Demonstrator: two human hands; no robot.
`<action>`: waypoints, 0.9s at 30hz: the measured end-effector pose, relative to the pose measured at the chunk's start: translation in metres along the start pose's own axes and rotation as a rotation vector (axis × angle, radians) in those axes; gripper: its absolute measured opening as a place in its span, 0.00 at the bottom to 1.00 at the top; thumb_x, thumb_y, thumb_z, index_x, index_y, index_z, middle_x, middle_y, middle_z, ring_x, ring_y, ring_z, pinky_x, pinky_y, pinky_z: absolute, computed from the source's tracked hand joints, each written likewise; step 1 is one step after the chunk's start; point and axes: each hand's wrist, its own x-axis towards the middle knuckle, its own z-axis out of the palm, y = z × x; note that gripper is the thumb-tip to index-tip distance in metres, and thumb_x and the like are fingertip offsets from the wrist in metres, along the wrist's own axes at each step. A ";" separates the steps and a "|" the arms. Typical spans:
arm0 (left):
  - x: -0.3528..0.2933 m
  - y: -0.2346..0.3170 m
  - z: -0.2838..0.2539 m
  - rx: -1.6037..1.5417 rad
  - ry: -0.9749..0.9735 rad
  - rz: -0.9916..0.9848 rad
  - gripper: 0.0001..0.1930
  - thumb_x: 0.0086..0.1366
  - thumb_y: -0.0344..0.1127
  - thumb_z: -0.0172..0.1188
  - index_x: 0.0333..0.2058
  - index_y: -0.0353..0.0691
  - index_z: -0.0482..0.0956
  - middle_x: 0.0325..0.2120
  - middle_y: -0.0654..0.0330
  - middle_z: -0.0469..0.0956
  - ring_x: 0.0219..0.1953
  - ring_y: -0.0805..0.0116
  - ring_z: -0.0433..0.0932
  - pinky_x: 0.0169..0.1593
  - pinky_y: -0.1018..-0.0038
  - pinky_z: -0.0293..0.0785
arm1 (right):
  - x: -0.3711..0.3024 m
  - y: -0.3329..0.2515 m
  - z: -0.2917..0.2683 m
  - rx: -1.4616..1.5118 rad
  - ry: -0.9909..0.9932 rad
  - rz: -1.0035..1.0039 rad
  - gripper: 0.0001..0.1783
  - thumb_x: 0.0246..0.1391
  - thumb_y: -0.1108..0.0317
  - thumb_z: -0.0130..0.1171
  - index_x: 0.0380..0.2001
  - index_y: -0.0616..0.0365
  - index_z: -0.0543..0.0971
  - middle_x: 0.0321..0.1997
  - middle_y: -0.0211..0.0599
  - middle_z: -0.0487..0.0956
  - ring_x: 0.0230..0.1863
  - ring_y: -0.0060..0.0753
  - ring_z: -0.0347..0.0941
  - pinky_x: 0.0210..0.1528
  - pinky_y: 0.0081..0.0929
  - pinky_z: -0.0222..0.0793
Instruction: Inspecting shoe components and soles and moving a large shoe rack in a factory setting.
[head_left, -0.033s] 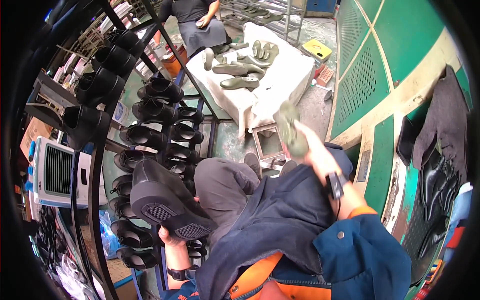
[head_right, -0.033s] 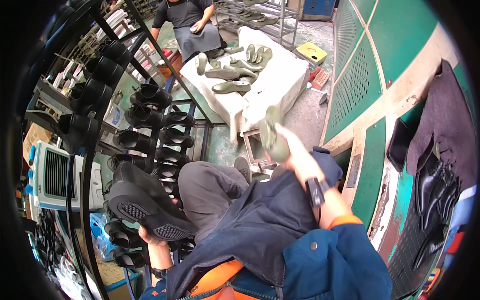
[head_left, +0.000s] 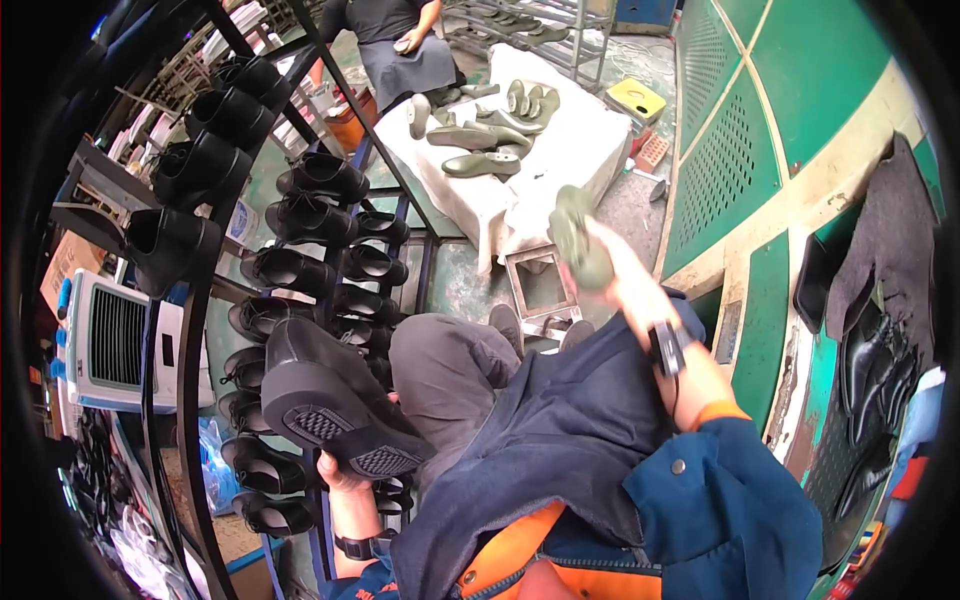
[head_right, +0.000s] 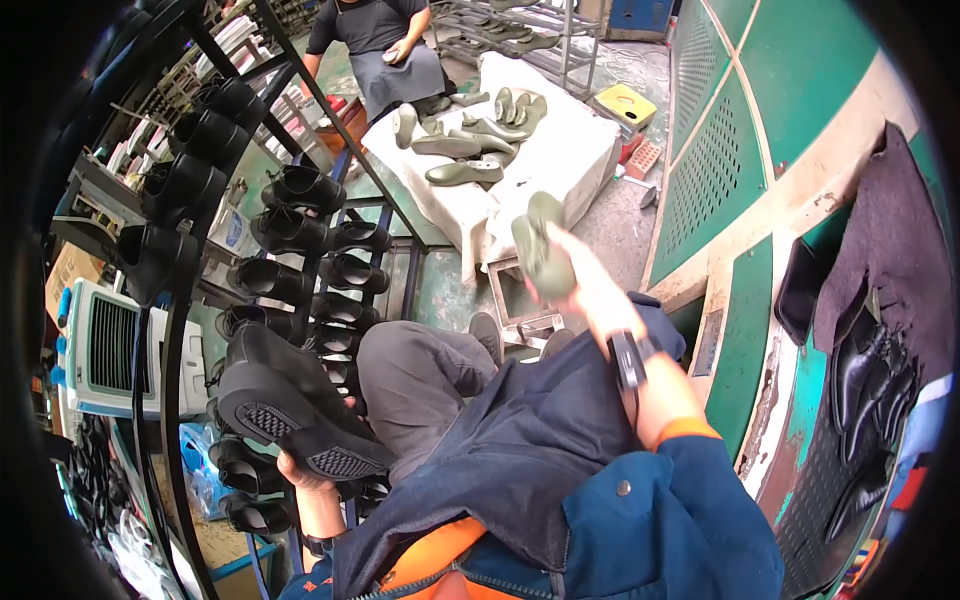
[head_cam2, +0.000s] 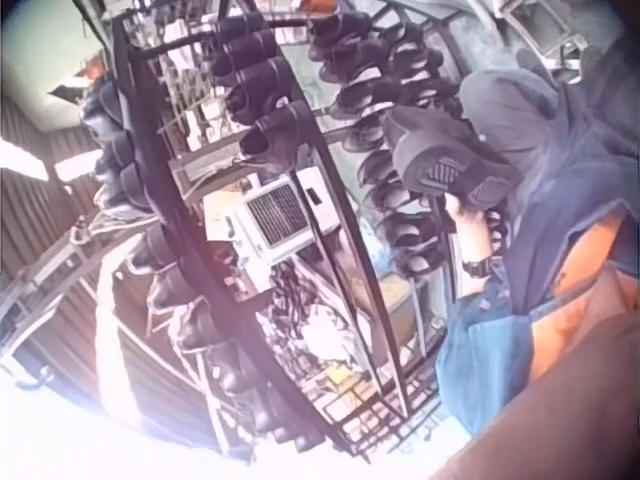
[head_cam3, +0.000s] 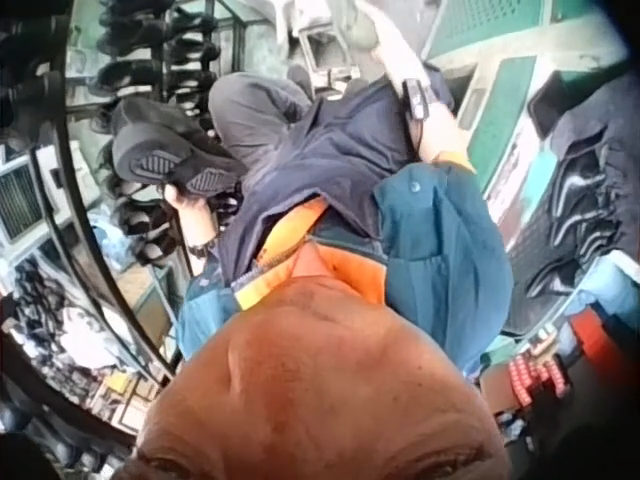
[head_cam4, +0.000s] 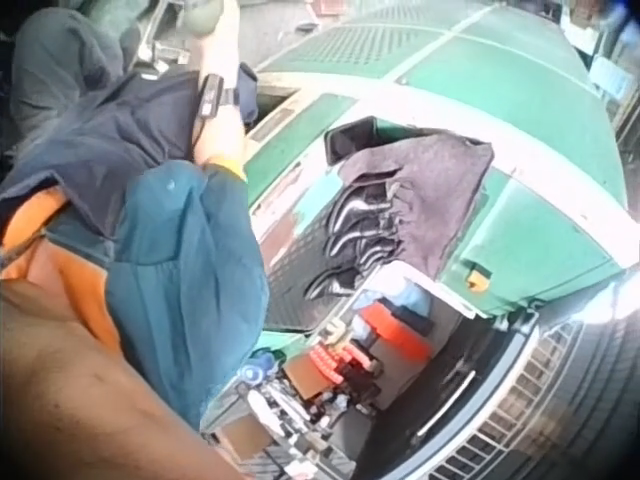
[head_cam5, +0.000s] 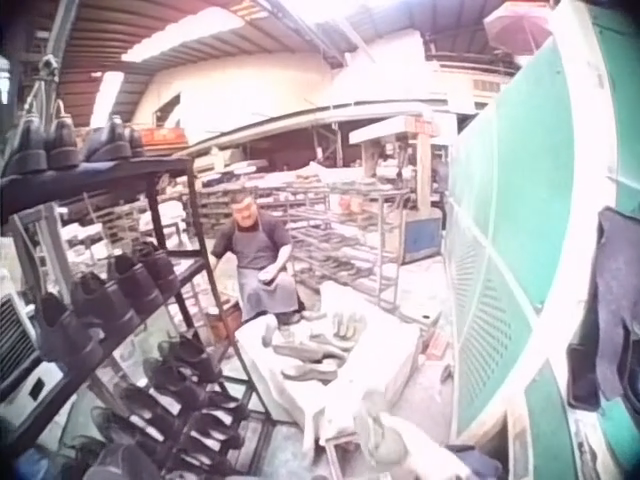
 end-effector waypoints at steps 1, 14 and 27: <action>-0.002 0.002 0.006 -0.005 0.030 0.019 0.51 0.51 0.57 0.72 0.70 0.42 0.62 0.63 0.47 0.70 0.66 0.28 0.62 0.68 0.39 0.60 | 0.023 -0.017 0.020 -0.010 0.025 -0.082 0.32 0.58 0.43 0.63 0.55 0.57 0.73 0.42 0.49 0.79 0.36 0.46 0.78 0.34 0.40 0.79; 0.023 -0.015 0.032 0.262 -0.072 0.096 0.60 0.48 0.50 0.78 0.73 0.44 0.49 0.68 0.44 0.63 0.69 0.41 0.63 0.68 0.46 0.64 | 0.007 0.029 0.050 -0.568 -0.356 -0.020 0.28 0.64 0.53 0.60 0.61 0.60 0.75 0.52 0.46 0.82 0.46 0.36 0.84 0.46 0.30 0.81; 0.102 0.009 0.091 1.498 -0.648 0.613 0.60 0.44 0.52 0.80 0.74 0.56 0.53 0.73 0.37 0.49 0.73 0.32 0.50 0.73 0.44 0.49 | -0.081 0.079 0.078 -0.123 -0.504 0.190 0.34 0.71 0.44 0.47 0.68 0.60 0.67 0.58 0.46 0.80 0.56 0.40 0.79 0.58 0.37 0.77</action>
